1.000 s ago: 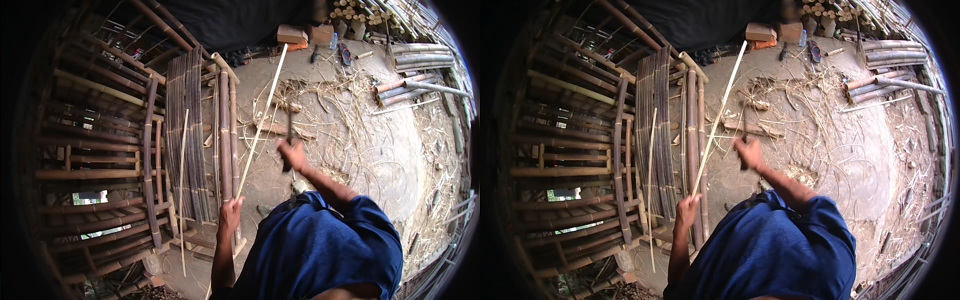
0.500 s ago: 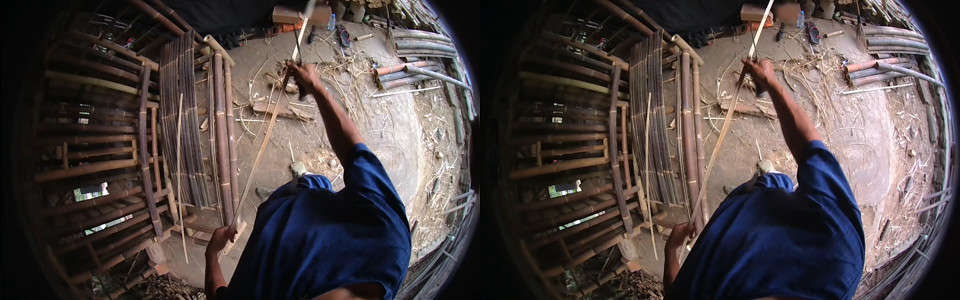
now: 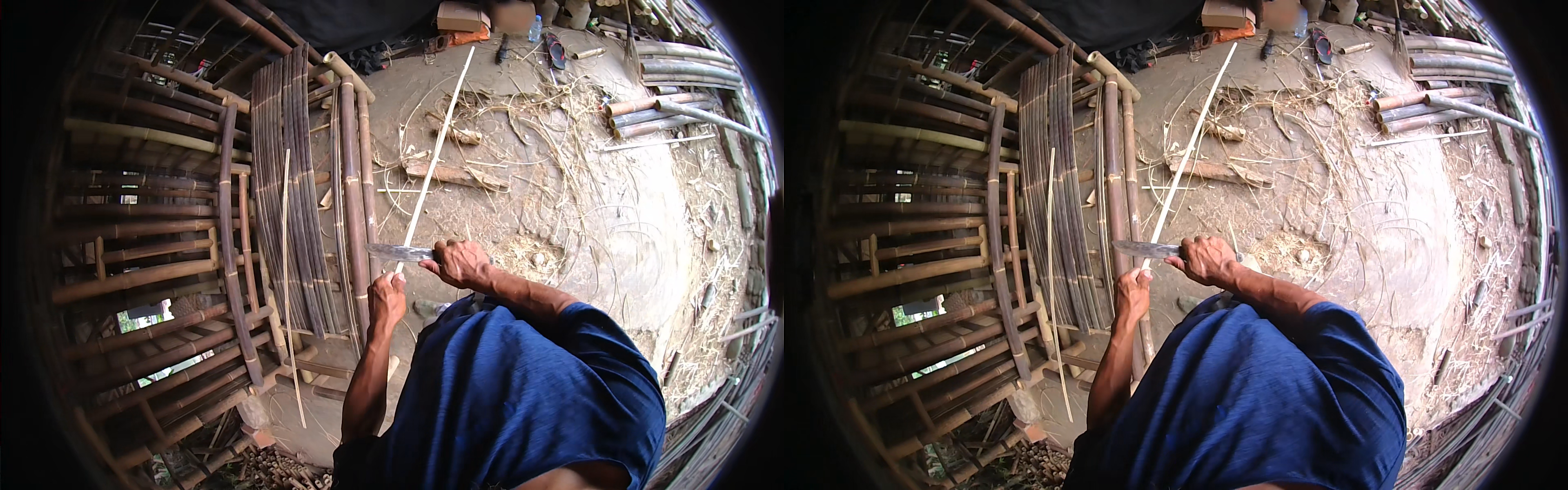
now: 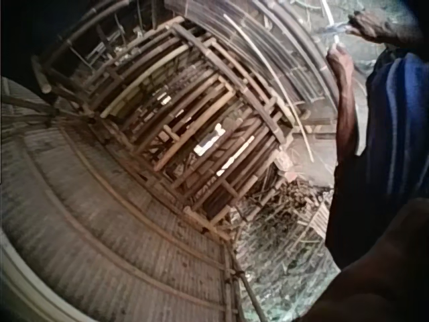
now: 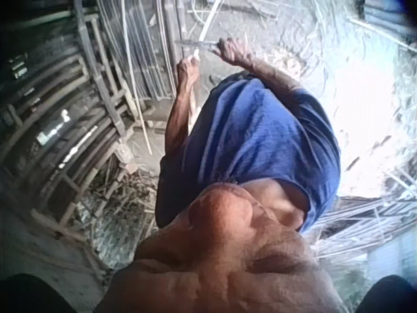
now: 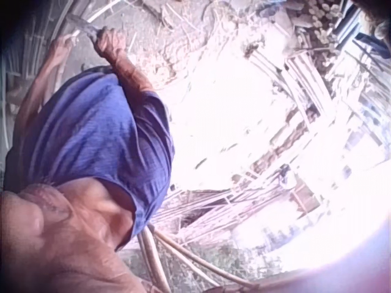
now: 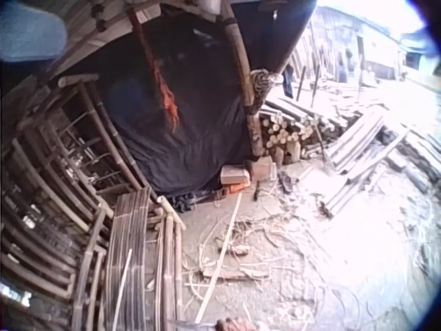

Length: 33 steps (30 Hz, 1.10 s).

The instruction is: The person uses a curved knife to split long bamboo poles into thin strips. They hold the bamboo vertically and strike it with the knife to separate the material, then place the finished strips onto a nearby rack.

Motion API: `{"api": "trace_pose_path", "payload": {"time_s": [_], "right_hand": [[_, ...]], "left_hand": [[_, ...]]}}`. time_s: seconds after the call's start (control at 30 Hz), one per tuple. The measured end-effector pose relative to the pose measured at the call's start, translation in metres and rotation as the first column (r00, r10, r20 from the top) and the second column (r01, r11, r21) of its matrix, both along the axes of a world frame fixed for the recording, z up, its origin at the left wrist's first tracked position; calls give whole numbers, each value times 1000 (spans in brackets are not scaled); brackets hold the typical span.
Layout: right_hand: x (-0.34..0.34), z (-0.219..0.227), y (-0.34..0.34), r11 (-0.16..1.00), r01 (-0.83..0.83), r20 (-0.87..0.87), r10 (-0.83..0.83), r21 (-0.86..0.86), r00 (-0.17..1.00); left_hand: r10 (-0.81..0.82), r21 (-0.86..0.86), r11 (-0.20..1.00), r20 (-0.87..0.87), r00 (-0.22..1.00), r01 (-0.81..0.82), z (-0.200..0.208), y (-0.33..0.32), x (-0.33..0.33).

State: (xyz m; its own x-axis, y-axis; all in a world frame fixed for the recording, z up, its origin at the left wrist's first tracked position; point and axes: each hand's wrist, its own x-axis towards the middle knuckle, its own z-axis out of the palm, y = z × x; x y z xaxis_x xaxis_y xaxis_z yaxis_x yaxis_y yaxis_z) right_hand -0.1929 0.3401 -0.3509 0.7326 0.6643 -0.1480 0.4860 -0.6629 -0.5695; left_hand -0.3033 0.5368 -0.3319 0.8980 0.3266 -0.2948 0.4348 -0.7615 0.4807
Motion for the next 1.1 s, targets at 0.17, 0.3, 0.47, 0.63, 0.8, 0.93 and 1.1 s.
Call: {"api": "trace_pose_path", "payload": {"time_s": [0.17, 0.3, 0.47, 0.63, 0.8, 0.93, 1.1], "right_hand": [[89, -23, -27, 969, 198, -54, -208, -151, 977], [165, -33, -86, 894, 412, 156, -388, -174, 908], [130, -1, -47, 985, 170, 297, -168, 18, 940], [229, -11, -83, 944, 327, 422, -281, -40, 862], [336, 41, -184, 749, 642, 510, -494, -163, 705], [315, 29, -167, 847, 531, 777, -310, -36, 548], [155, -38, -57, 968, 214, 560, -106, -132, 822]], "left_hand": [[-24, 22, 1000, 86, 996, 23, 52, -10, -34], [14, -48, 999, 29, 999, -12, 103, -1, -82], [4, 20, 1000, 103, 995, -6, 116, 18, -105], [45, 110, 992, 163, 986, -63, 116, 35, -151], [71, 289, 946, 254, 964, -146, 109, 77, -288], [149, 123, 978, 156, 977, -169, 45, 81, -258], [121, -395, 918, 204, 972, -31, 38, -12, -50]]}}
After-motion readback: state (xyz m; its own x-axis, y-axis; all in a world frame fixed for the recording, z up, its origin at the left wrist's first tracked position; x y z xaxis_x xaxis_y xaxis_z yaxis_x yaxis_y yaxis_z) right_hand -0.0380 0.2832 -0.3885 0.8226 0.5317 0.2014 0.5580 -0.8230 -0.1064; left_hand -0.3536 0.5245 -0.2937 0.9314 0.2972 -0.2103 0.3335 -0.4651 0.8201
